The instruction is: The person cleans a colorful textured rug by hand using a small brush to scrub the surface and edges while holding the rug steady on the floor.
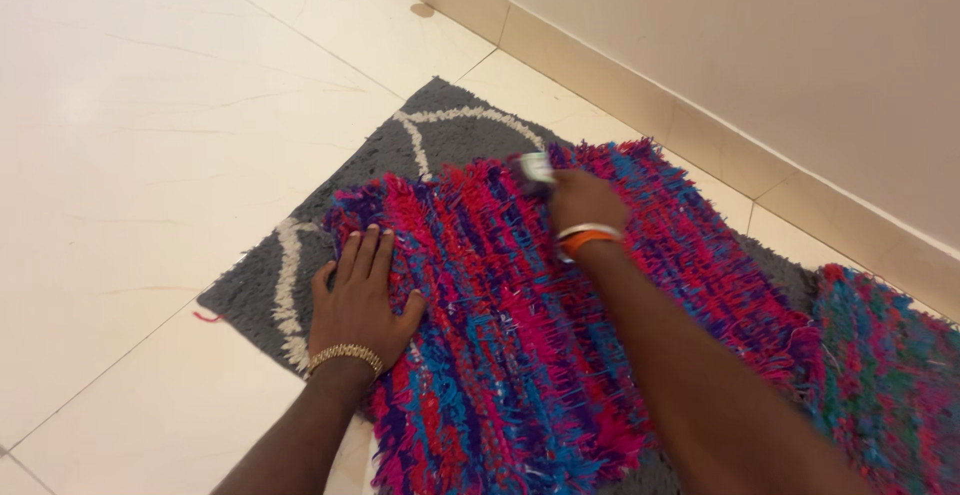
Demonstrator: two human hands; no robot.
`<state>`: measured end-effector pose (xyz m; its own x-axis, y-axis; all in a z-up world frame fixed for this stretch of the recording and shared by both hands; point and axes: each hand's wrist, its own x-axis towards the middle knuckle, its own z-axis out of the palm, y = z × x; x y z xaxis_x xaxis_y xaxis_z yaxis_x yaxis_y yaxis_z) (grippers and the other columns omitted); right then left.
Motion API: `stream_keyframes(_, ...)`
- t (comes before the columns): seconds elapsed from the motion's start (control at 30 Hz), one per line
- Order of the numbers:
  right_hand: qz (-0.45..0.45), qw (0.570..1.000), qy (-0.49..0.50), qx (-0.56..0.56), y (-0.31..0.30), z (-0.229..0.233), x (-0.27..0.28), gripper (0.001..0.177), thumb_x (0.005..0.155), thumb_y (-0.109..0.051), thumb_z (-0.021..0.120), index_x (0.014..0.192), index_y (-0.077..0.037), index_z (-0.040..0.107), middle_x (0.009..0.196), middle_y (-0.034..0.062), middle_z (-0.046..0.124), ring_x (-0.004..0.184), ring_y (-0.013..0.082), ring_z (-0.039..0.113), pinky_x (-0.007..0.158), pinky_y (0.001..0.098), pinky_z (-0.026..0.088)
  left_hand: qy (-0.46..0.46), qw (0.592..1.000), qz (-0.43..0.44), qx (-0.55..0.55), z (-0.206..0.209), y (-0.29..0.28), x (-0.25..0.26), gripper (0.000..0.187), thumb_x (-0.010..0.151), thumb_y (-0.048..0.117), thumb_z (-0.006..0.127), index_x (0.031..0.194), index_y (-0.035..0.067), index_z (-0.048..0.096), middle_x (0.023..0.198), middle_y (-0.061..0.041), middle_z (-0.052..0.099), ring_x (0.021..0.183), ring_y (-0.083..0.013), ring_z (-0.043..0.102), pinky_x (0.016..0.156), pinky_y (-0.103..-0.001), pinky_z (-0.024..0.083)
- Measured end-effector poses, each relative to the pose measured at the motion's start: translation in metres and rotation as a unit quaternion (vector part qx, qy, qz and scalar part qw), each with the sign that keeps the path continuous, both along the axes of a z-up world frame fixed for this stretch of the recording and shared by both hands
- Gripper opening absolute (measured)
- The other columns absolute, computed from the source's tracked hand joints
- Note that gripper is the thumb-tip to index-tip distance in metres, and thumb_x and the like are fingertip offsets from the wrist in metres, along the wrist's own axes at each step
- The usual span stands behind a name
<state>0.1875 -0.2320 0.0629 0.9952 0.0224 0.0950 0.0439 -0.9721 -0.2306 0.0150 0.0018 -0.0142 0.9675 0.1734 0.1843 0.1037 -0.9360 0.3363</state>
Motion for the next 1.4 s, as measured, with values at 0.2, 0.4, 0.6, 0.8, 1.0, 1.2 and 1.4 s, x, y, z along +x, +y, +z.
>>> stream_keyframes(0.2,0.259,0.964,-0.062,0.013,0.010,-0.007,-0.054,0.032,0.096,-0.029,0.059,0.125,-0.028,0.073,0.106,0.0097,0.075,0.094,0.0329,0.072,0.079,0.0467,0.056,-0.011,1.000,-0.005,0.001,0.000,-0.001,-0.001,0.087,0.083,0.053,0.058,0.155,0.011,0.034,0.163,-0.010,0.032,0.152,-0.0233,0.025,0.115,-0.049,0.020)
stream_keyframes(0.4,0.137,0.990,-0.019,-0.011,-0.046,-0.031,-0.050,0.029,0.099,-0.024,0.058,0.120,-0.027,0.077,0.100,0.0128,0.075,0.090,0.0350,0.072,0.078,0.0477,0.055,-0.040,0.999,-0.008,0.003,-0.010,0.001,0.006,0.082,0.086,0.052,0.055,0.155,0.011,0.037,0.163,-0.011,0.035,0.152,-0.0242,0.027,0.116,-0.050,0.021)
stream_keyframes(0.6,-0.004,0.925,0.130,0.358,-0.143,-0.038,-0.093,0.038,0.105,-0.027,0.049,0.136,-0.019,0.070,0.073,0.0050,0.067,0.056,0.0122,0.053,0.052,0.0315,0.042,-0.032,0.998,-0.006,0.060,-0.008,-0.005,0.009,0.077,0.088,0.051,0.053,0.152,0.009,0.042,0.160,-0.013,0.039,0.149,-0.0280,0.030,0.114,-0.052,0.024)
stream_keyframes(0.8,-0.034,0.760,0.313,0.569,-0.159,-0.012,-0.205,0.048,0.102,-0.036,0.048,0.148,-0.021,0.053,0.077,0.0000,0.065,0.045,0.0045,0.038,0.040,0.0236,0.031,-0.044,0.978,-0.043,-0.197,0.009,-0.081,-0.034,0.041,0.092,0.036,0.062,0.122,0.008,0.065,0.115,-0.012,0.070,0.106,-0.0301,0.067,0.096,-0.047,0.049)
stream_keyframes(1.0,-0.052,0.832,0.231,0.502,-0.164,-0.040,-0.245,0.043,0.101,-0.031,0.053,0.142,-0.022,0.063,0.073,-0.0003,0.066,0.044,0.0056,0.040,0.040,0.0247,0.031,-0.003,0.795,-0.076,-0.602,0.013,-0.185,-0.053,0.036,0.093,0.038,0.070,0.100,0.003,0.071,0.081,-0.007,0.074,0.072,-0.0137,0.073,0.067,-0.030,0.059)
stream_keyframes(1.2,0.096,0.907,-0.001,0.410,-0.164,-0.070,-0.258,0.037,0.104,-0.022,0.057,0.139,-0.017,0.069,0.072,-0.0042,0.063,0.066,0.0026,0.055,0.061,0.0225,0.046,-0.037,0.861,-0.097,-0.498,0.017,-0.205,-0.051,0.028,0.081,0.023,0.086,0.096,0.002,0.077,0.082,-0.009,0.078,0.072,-0.0125,0.073,0.067,-0.028,0.058)
stream_keyframes(1.4,0.048,0.902,-0.012,0.429,-0.169,-0.068,-0.252,0.033,0.101,-0.021,0.063,0.131,-0.014,0.073,0.076,-0.0059,0.066,0.066,0.0053,0.056,0.062,0.0246,0.048,0.079,0.815,0.016,-0.573,0.005,-0.211,-0.037,0.011,0.088,0.010,0.076,0.094,0.000,0.077,0.076,-0.010,0.077,0.063,-0.0120,0.072,0.059,-0.027,0.057)
